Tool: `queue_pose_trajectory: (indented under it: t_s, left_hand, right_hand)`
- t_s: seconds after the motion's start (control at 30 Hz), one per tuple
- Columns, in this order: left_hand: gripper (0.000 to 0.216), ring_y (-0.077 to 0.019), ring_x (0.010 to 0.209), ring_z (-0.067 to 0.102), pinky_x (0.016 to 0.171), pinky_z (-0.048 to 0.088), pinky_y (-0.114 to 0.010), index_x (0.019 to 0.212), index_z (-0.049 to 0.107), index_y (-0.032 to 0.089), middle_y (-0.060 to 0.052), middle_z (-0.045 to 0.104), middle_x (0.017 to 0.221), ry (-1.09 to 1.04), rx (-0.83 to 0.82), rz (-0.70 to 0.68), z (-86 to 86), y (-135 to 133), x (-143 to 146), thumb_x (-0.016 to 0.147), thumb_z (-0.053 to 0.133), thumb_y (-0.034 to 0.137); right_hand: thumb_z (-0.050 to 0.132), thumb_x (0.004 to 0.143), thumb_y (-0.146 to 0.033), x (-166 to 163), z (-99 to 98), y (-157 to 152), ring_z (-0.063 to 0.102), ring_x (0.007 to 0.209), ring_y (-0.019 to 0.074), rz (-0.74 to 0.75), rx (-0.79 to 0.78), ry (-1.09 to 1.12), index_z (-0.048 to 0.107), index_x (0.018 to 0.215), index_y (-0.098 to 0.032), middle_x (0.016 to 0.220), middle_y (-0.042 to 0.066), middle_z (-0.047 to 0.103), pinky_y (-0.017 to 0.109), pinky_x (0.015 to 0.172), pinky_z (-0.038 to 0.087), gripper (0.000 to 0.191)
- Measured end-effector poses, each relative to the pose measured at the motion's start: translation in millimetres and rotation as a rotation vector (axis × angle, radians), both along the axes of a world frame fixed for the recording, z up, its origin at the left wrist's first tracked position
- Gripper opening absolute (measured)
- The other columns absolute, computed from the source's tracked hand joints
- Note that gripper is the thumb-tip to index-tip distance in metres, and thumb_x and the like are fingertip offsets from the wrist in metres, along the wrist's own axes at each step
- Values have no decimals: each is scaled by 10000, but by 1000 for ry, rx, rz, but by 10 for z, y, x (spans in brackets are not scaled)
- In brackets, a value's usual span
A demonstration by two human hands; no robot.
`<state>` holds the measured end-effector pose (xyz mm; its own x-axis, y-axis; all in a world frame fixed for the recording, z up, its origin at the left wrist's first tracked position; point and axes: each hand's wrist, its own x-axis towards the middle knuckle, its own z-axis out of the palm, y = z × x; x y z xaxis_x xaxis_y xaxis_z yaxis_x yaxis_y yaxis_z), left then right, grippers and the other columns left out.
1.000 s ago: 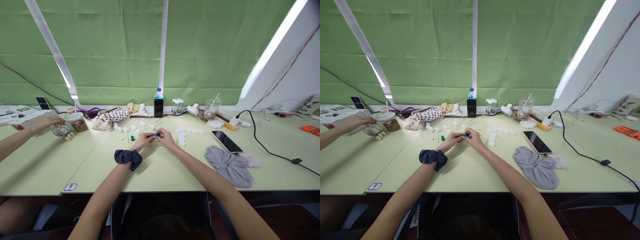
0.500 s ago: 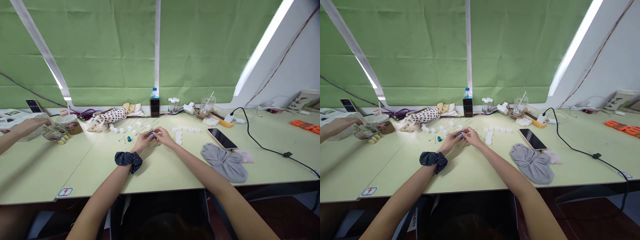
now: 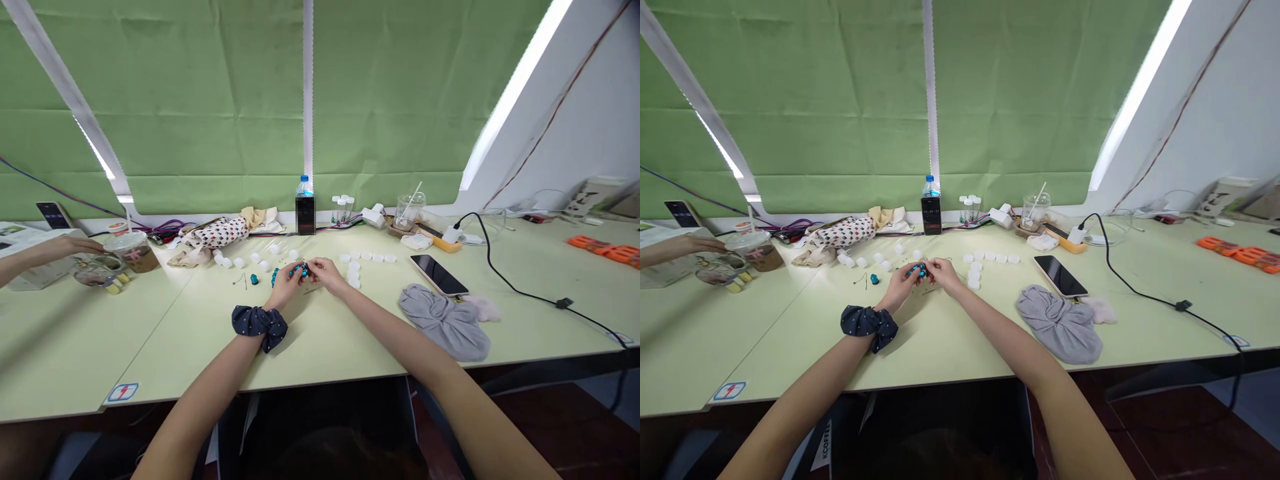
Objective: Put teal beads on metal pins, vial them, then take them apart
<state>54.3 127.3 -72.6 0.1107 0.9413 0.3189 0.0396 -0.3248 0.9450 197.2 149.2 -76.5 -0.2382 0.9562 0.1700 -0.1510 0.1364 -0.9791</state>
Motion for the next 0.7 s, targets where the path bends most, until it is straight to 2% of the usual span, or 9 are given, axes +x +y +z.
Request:
queue_pose_trajectory:
  t_s: [0.1,0.2,0.27,0.37,0.43,0.53,0.6,0.7]
  left_hand:
    - [416,-121,569,547,554,438,-247,1071,630,91,-46,641,712,-9,7,17,-9,9,-5,767,589,373]
    - [433,-118,571,550,556,445,-248,1086,627,96,-56,656,765,11,8,1,-11,14,-3,759,600,378]
    - [441,-119,571,551,558,448,-249,1097,622,93,-53,654,745,16,9,0,-11,18,-6,763,597,380]
    - [448,-119,570,551,555,447,-247,1117,613,89,-50,650,726,10,19,18,-12,28,-17,771,589,374]
    - [440,-116,570,551,555,448,-246,1118,615,92,-54,652,744,20,23,17,-17,35,-21,774,587,365]
    - [435,-116,574,557,565,460,-253,1110,620,93,-61,656,772,35,14,12,-28,42,-20,766,598,359]
    - [442,-121,580,564,574,469,-260,1116,614,93,-60,655,765,27,7,17,-35,46,-21,764,602,361]
    - [432,-125,599,573,590,476,-267,1113,616,101,-71,659,808,28,22,15,-33,44,-26,771,593,362]
  right_hand:
    - [682,693,-475,46,23,15,567,550,103,42,-39,56,575,834,-170,692,1,605,228,510,477,353]
    - [597,755,-535,59,66,-13,561,510,112,120,-120,6,575,834,-156,641,19,605,231,464,461,388]
    - [653,724,-494,53,90,-40,556,512,101,137,-53,-21,585,827,-148,635,15,603,214,474,456,368]
    - [770,625,-382,30,110,-69,606,647,106,126,49,35,589,939,-184,796,10,635,213,578,497,412]
    - [728,673,-425,16,108,-70,617,664,119,115,-14,49,581,953,-196,823,18,640,234,582,511,391]
    - [569,783,-531,18,86,-47,562,517,110,94,-129,-28,584,808,-152,655,28,617,229,471,470,380]
    - [645,740,-480,38,74,-29,551,519,100,94,-79,-46,584,778,-145,628,16,609,210,480,459,342]
    - [776,623,-354,63,73,-22,604,662,111,107,-12,27,579,922,-183,787,9,640,217,584,495,397]
